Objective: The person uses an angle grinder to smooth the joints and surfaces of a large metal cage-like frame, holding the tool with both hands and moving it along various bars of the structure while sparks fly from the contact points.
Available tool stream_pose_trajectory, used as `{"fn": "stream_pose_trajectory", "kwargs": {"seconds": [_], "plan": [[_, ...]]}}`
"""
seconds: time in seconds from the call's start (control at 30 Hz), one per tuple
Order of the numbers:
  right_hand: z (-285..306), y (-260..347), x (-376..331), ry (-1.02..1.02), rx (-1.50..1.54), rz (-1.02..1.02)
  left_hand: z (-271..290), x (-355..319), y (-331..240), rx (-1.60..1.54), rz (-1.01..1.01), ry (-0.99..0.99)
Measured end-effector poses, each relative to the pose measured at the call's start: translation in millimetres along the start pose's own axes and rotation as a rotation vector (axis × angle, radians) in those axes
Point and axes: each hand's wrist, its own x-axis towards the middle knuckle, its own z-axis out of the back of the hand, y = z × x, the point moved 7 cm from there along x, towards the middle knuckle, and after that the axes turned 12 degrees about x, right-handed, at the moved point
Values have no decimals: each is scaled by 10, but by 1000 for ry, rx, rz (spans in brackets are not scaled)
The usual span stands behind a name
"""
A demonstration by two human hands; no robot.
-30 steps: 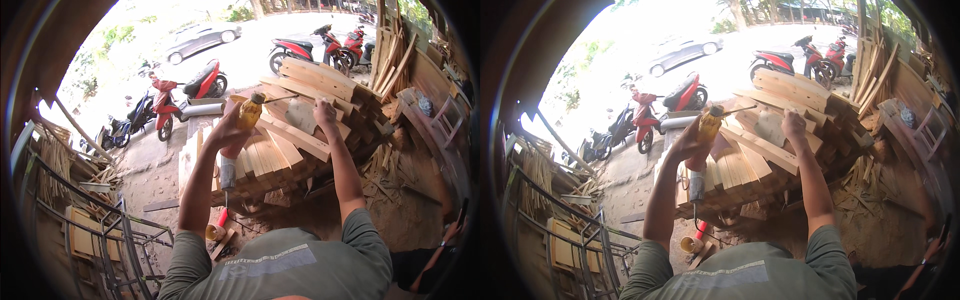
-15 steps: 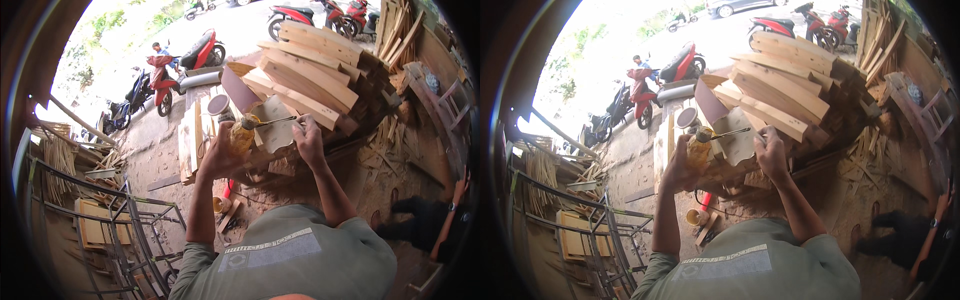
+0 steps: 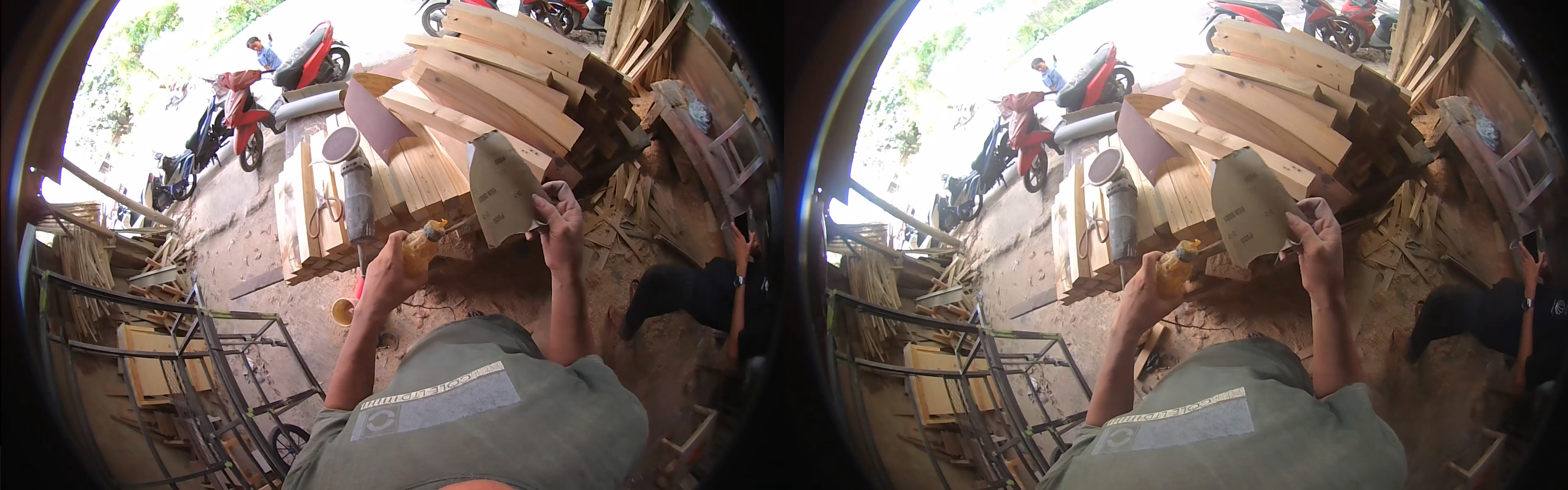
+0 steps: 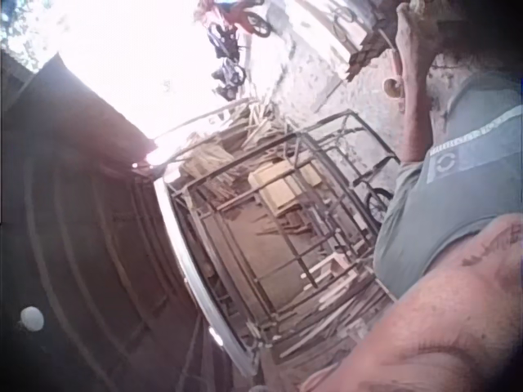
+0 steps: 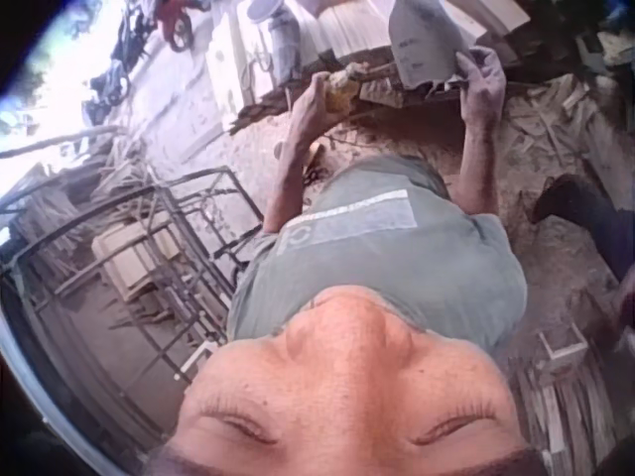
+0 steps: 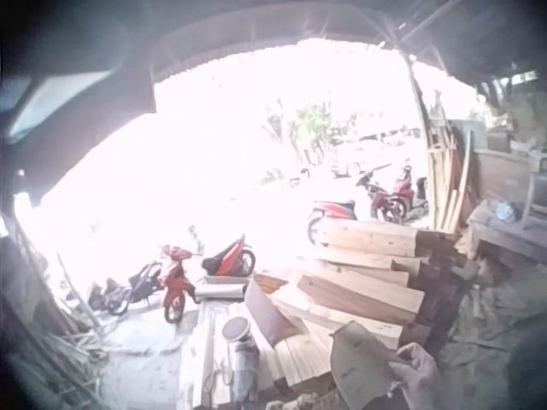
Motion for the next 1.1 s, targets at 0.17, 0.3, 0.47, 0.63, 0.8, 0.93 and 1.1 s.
{"fn": "stream_pose_trajectory", "kwargs": {"seconds": [0.17, 0.3, 0.47, 0.63, 0.8, 0.93, 1.1], "plan": [[305, 364, -48, -146, -47, 214, -318, -204, -77, -88, -139, 34], [549, 653, -43, -276, -67, 405, -327, -192, -78, -329, -141, -35], [639, 730, 7, -325, -70, 454, 318, 490, -205, -377, -194, -385], [524, 794, -66, -374, -79, 478, 645, 1512, -295, -400, -151, -528], [607, 797, -166, -382, -90, 479, 142, 2242, -106, -227, -110, -454], [766, 789, -338, -428, -91, 496, -481, 2240, 23, -45, 11, -183], [767, 825, -373, -495, -212, 458, -587, 2227, 201, -45, -7, -163]]}}
